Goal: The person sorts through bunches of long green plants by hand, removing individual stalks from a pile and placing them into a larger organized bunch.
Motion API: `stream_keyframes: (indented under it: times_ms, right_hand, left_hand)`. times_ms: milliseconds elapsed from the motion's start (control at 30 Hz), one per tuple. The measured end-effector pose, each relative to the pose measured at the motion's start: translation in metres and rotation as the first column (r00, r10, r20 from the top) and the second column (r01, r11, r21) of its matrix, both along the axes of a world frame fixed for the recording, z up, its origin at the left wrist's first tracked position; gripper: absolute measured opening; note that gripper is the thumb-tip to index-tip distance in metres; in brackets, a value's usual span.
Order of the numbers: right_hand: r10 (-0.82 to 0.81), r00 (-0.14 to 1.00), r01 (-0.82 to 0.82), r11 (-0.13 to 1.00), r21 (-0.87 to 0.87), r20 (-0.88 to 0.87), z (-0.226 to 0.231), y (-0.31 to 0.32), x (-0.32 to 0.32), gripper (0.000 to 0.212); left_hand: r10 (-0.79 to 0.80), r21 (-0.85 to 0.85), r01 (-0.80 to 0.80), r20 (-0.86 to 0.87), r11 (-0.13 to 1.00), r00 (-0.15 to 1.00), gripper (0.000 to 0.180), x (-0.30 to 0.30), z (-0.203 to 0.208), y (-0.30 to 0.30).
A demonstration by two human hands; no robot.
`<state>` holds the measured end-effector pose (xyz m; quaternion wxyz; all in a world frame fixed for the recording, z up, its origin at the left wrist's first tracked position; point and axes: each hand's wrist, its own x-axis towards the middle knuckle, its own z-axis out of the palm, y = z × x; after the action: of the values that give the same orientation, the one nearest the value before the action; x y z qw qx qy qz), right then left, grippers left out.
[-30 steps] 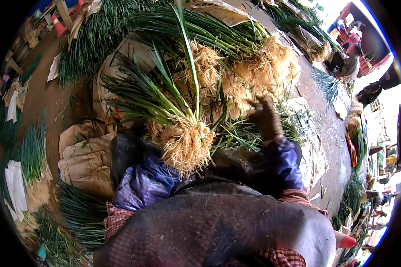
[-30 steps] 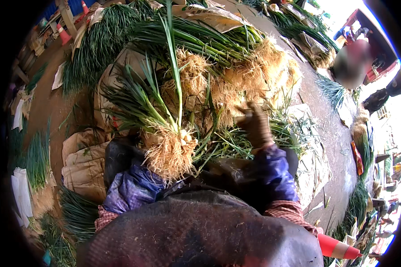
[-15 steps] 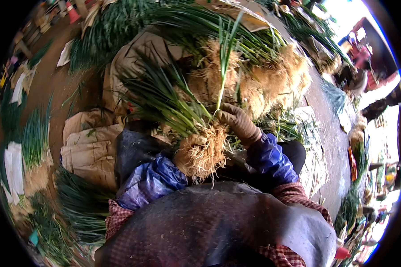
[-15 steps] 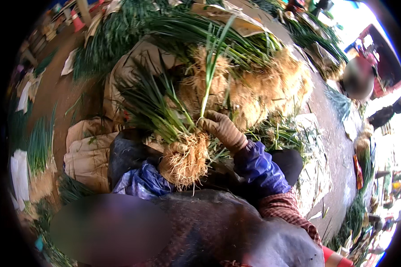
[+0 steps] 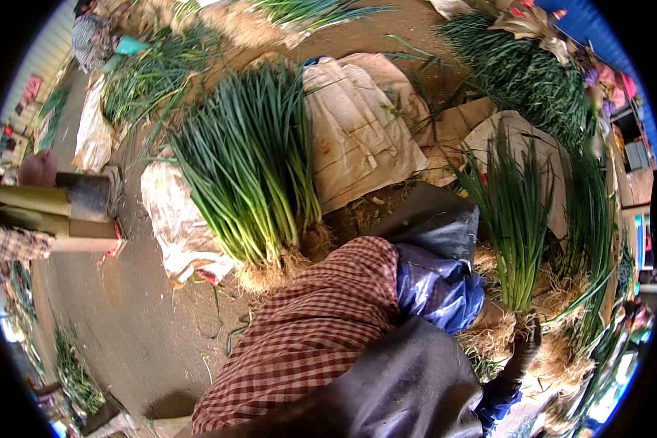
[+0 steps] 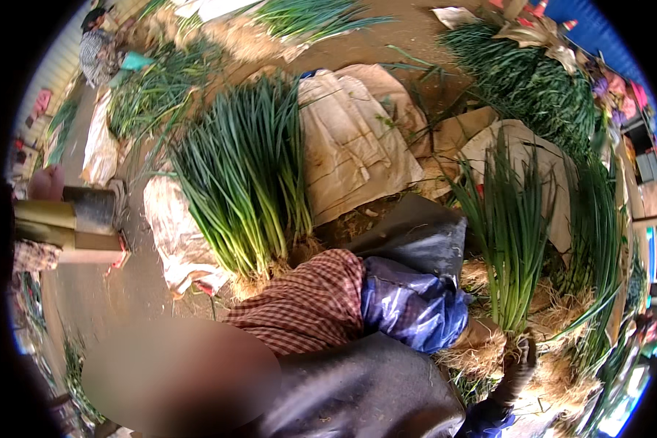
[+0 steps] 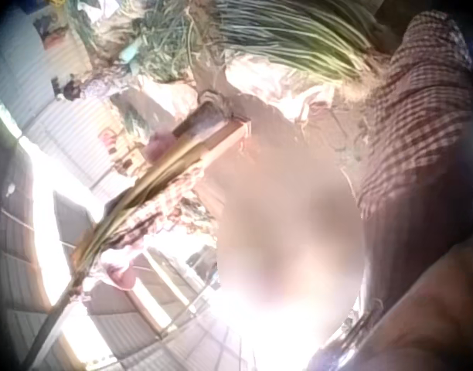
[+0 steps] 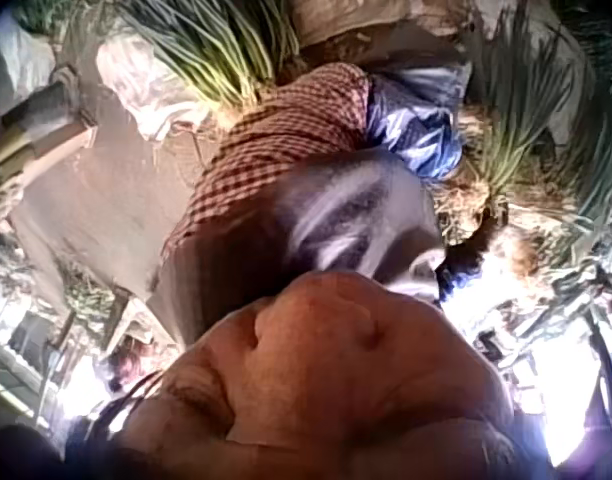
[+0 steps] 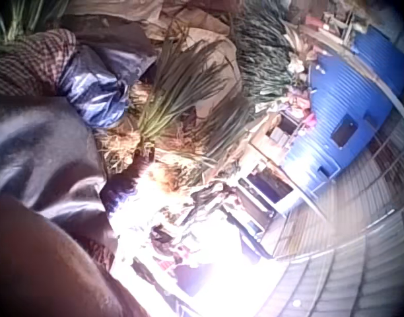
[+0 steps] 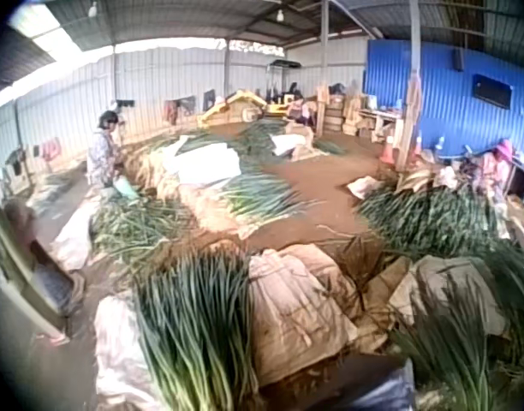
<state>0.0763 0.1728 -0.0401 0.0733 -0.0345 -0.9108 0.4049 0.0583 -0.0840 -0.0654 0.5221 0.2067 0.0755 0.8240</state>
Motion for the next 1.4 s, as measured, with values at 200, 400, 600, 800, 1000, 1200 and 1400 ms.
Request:
stream_keyframes:
  times_ms: [200, 400, 600, 800, 1000, 1200, 1400]
  right_hand:
    - [0.168, 0.98, -0.142, 0.968, 0.205, -0.111, -0.006, -0.021, 0.006, 0.015]
    - [-0.019, 0.997, 0.031, 0.984, 0.177, -0.072, 0.016, -0.05, 0.046, 0.006]
    - [-0.136, 0.987, 0.14, 0.99, 0.035, -0.089, 0.047, -0.115, 0.036, 0.007]
    - [-0.12, 0.99, 0.139, 0.687, -0.714, 0.078, 0.045, -0.104, 0.03, 0.049]
    - [-0.115, 0.961, 0.25, 0.749, -0.614, 0.251, 0.043, -0.116, 0.017, 0.019]
    - [-0.143, 0.99, 0.128, 0.907, 0.4, 0.007, 0.018, -0.075, 0.036, 0.028]
    - [-0.264, 0.867, 0.485, 0.642, 0.595, -0.422, 0.099, -0.016, 0.011, 0.029]
  left_hand:
    - [0.043, -0.007, -0.043, 0.007, 0.999, 0.999, 0.034, 0.006, 0.008, -0.011]
    - [-0.042, 0.012, 0.041, 0.053, 0.999, 0.998, 0.035, 0.021, 0.007, 0.0]
    - [0.075, 0.041, -0.079, 0.103, 0.996, 0.992, 0.036, -0.003, 0.004, -0.041]
    - [-0.129, -0.031, 0.151, 0.369, 0.988, 0.921, 0.044, -0.027, 0.03, -0.042]
    - [0.023, -0.265, 0.046, 0.252, 0.963, 0.967, 0.051, -0.022, 0.024, -0.033]
    - [-0.178, -0.018, 0.198, 0.363, 0.98, 0.915, 0.063, -0.028, 0.032, -0.027]
    - [-0.107, -0.102, 0.144, 0.306, 0.984, 0.946, 0.062, -0.033, 0.03, -0.027]
